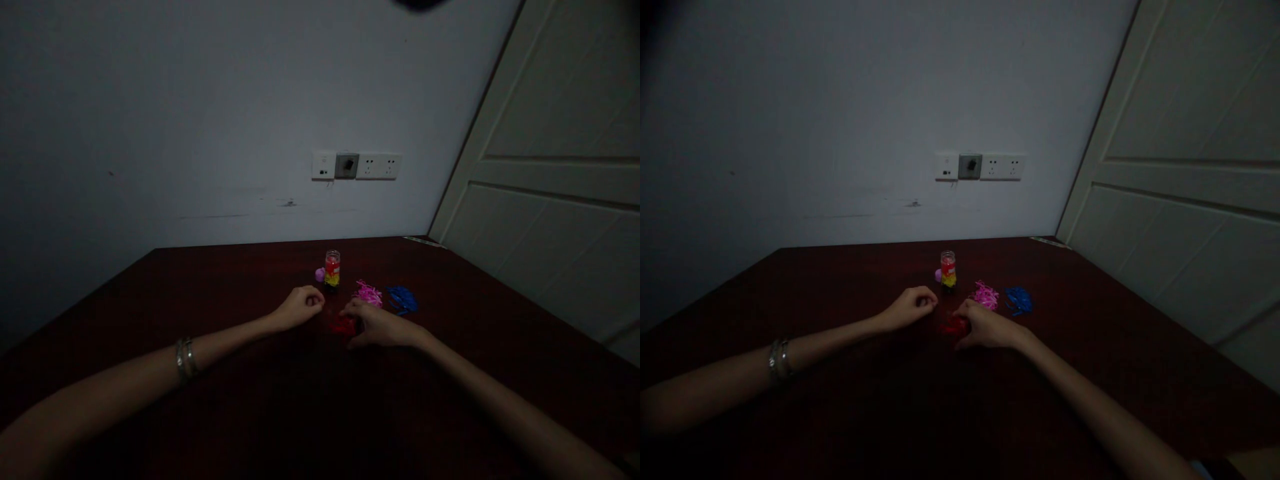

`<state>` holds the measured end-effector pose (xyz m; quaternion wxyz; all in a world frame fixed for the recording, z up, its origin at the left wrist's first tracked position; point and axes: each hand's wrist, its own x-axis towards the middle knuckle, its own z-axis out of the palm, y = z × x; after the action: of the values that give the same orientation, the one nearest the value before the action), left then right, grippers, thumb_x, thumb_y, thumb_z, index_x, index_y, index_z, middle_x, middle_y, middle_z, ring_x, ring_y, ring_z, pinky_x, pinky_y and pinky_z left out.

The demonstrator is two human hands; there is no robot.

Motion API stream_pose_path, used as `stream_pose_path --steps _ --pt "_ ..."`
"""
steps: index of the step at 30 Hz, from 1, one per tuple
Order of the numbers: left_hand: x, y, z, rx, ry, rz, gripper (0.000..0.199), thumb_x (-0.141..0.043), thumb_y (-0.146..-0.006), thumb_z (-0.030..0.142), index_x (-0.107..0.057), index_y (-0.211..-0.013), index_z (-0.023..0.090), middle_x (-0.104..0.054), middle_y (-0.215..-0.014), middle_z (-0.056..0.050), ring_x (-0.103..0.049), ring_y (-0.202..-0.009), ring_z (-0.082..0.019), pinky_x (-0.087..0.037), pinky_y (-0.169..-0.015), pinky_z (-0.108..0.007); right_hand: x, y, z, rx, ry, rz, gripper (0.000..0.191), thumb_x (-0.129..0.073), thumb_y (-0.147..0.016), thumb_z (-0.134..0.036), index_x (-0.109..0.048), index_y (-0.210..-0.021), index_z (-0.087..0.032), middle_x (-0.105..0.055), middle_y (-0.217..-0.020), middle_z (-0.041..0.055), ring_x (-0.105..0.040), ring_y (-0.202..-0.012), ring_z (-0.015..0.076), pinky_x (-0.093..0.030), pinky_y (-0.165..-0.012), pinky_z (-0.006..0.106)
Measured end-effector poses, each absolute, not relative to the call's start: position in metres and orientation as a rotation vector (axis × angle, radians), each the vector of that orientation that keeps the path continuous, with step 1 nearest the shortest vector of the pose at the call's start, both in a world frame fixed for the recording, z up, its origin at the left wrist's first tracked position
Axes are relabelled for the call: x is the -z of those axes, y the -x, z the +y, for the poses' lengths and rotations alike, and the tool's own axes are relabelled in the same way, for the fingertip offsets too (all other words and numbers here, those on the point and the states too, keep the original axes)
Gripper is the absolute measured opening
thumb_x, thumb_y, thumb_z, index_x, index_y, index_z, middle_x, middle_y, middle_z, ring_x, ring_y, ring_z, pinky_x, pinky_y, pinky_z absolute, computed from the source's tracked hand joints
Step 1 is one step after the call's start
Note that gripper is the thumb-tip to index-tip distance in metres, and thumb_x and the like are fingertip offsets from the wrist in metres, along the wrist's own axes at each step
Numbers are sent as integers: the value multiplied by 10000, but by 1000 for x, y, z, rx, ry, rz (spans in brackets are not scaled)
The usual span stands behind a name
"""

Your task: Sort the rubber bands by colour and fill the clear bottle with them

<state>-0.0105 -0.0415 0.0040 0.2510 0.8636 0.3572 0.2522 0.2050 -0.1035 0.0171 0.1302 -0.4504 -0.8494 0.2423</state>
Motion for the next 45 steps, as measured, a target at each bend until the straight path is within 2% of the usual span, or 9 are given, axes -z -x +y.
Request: stream_pose_path --steps 3,7,11,16,23,28,31,39,45 --pt "-4 9 -28 -1034 -2304 1055 215 -520 -741 240 -557 -929 142 -517 -808 -17 -458 -664 -99 -396 -604 -219 -20 -195 -108 -650 1247 -2515 401 -648 -674 -334 -594 -1029 -156 -560 -959 63 -517 -849 180 -416 -746 280" --pt "-10 -4 -12 -1307 -2256 1058 448 -579 -715 313 -452 -1119 164 -460 -1018 -67 -473 -830 -138 -424 -727 -279 -23 -188 -117 -565 1186 -2603 150 -552 -755 -184 -635 -877 -154 -587 -883 56 -539 -765 147 -420 -683 242" --pt "-9 -20 5 -1338 -2176 1028 697 -648 -651 387 -341 -1235 160 -391 -1173 -120 -460 -972 -189 -415 -820 -337 -25 -185 -127 -543 1084 -2613 211 -452 -798 -106 -629 -905 -151 -597 -939 69 -556 -807 132 -422 -721 220" --pt "0 -35 21 -1311 -2037 966 802 -690 -607 388 -313 -1273 148 -429 -1191 -147 -441 -1064 -228 -380 -896 -384 -22 -185 -124 -495 1096 -2638 213 -463 -777 -97 -651 -863 -149 -629 -847 62 -568 -740 132 -423 -678 227" --pt "0 -44 28 -1212 -1804 798 760 -702 -615 287 -340 -1267 140 -578 -1066 -130 -556 -933 -203 -420 -852 -381 -38 -199 -93 -607 1201 -2402 173 -530 -738 -170 -681 -817 -141 -655 -747 41 -558 -635 123 -414 -583 234" --pt "-6 -45 25 -1122 -1895 739 468 -657 -659 298 -546 -1070 104 -619 -975 -103 -581 -839 -172 -456 -772 -309 -74 -209 -54 -536 1191 -2156 202 -558 -724 -236 -682 -837 -123 -674 -758 59 -567 -640 132 -431 -579 243" --pt "-7 -44 24 -1100 -1936 737 417 -643 -670 339 -578 -1003 99 -629 -907 -85 -581 -772 -159 -463 -709 -287 -95 -207 -30 -460 1187 -2130 215 -547 -731 -233 -684 -856 -123 -683 -789 72 -579 -655 134 -437 -594 239" --pt "-4 -40 24 -1097 -1955 792 421 -649 -658 361 -581 -978 97 -625 -865 -77 -568 -724 -148 -455 -662 -275 -113 -189 9 -278 1314 -2508 204 -541 -707 -177 -707 -797 -97 -671 -659 71 -548 -584 124 -383 -547 224" --pt "-7 -41 21 -1091 -1920 837 407 -664 -644 312 -586 -978 93 -635 -871 -88 -574 -767 -176 -461 -702 -314 -111 -178 16 -7 1459 -2732 323 -383 -833 -226 -673 -752 -109 -630 -692 91 -504 -594 127 -358 -587 260"
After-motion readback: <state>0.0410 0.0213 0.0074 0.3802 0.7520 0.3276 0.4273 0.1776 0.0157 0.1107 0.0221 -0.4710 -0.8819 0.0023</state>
